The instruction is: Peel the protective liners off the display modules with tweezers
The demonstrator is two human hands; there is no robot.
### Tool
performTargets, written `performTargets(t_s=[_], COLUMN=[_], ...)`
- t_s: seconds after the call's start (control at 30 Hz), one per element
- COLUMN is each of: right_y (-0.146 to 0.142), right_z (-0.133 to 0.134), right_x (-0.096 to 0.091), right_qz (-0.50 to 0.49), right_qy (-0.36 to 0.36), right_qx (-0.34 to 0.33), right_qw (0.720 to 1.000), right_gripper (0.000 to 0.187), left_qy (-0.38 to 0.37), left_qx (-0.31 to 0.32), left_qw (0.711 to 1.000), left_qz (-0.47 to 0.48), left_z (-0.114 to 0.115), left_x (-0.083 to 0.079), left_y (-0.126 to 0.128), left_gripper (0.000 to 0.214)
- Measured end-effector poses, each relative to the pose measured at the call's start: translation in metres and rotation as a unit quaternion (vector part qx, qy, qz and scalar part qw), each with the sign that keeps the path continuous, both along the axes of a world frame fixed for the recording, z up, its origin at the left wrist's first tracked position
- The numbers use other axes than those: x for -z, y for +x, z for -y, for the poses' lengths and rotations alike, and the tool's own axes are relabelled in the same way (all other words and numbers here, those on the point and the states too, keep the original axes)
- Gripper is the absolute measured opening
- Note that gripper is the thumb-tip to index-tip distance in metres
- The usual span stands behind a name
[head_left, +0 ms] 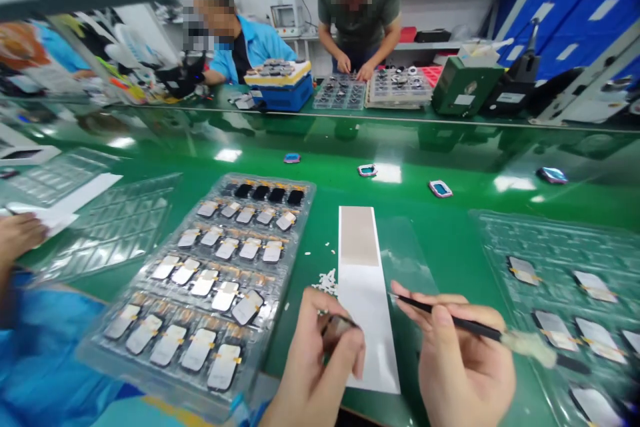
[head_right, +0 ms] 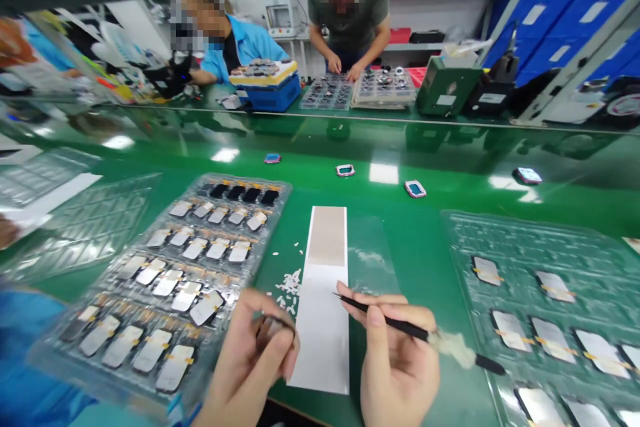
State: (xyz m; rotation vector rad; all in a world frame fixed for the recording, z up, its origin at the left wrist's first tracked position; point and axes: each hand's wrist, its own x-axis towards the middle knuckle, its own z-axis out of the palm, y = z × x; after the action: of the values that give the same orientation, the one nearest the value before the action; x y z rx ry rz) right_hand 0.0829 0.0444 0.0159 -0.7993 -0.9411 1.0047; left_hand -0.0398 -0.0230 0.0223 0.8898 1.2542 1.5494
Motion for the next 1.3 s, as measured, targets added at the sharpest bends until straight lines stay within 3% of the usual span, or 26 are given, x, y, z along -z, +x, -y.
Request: performTargets(t_s=[0.1, 0.17, 0.23, 0.27, 0.33, 0.43, 0.57, 0.7, 0.83, 1.0, 1.3], right_y=[-0.002, -0.003, -0.004, -0.004, -0.004, -0.002, 0.000, -0.004, -0.011, -0.008, -0.007], right_z=[-0.001, -0.001, -0.001, -0.001, -0.001, -0.001, -0.001, 0.000, 0.003, 0.003, 0.005], right_x=[0.001, 0.002, 0.002, 0.003, 0.004, 0.008, 0.015, 0.014, 0.008, 0.014, 0.012], right_qz=[-0.003, -0.013, -0.018, -0.016, -0.005, 0.010, 0.031, 0.057, 0.081, 0.087, 0.075], right_qy=[0.011, 0.015, 0.020, 0.026, 0.044, 0.051, 0.040, 0.051, 0.043, 0.041, 0.016], right_qx=[0.012, 0.019, 0.031, 0.037, 0.048, 0.041, 0.036, 0.055, 0.087, 0.080, 0.061], right_qw=[1.000, 1.000, 0.999, 0.999, 0.998, 0.998, 0.998, 0.996, 0.992, 0.992, 0.995], right_gripper=[0.012, 0.013, 0.013, 0.013, 0.013, 0.013, 0.014, 0.014, 0.014, 0.015, 0.014], left_qy=[0.041, 0.039, 0.019, 0.003, -0.089, -0.166, -0.250, -0.286, -0.284, -0.235, -0.209], left_qx=[0.012, -0.009, -0.020, -0.055, -0.122, -0.143, -0.147, -0.156, -0.153, -0.165, -0.097], left_qw=[0.991, 0.964, 0.899, 0.863, 0.806, 0.791, 0.771, 0.753, 0.729, 0.673, 0.586], left_qz=[-0.124, -0.264, -0.438, -0.503, -0.573, -0.571, -0.567, -0.572, -0.604, -0.682, -0.777], left_z=[0.027, 0.025, 0.004, -0.013, -0.050, -0.101, -0.138, -0.153, -0.158, -0.152, -0.129], left_x=[-0.014, -0.034, -0.059, -0.069, -0.082, -0.076, -0.042, -0.016, -0.003, 0.003, 0.009], left_y=[-0.027, -0.064, -0.115, -0.142, -0.196, -0.257, -0.301, -0.322, -0.328, -0.317, -0.295], left_gripper=[0.020, 0.016, 0.013, 0.013, 0.013, 0.013, 0.028, 0.034, 0.033, 0.034, 0.035])
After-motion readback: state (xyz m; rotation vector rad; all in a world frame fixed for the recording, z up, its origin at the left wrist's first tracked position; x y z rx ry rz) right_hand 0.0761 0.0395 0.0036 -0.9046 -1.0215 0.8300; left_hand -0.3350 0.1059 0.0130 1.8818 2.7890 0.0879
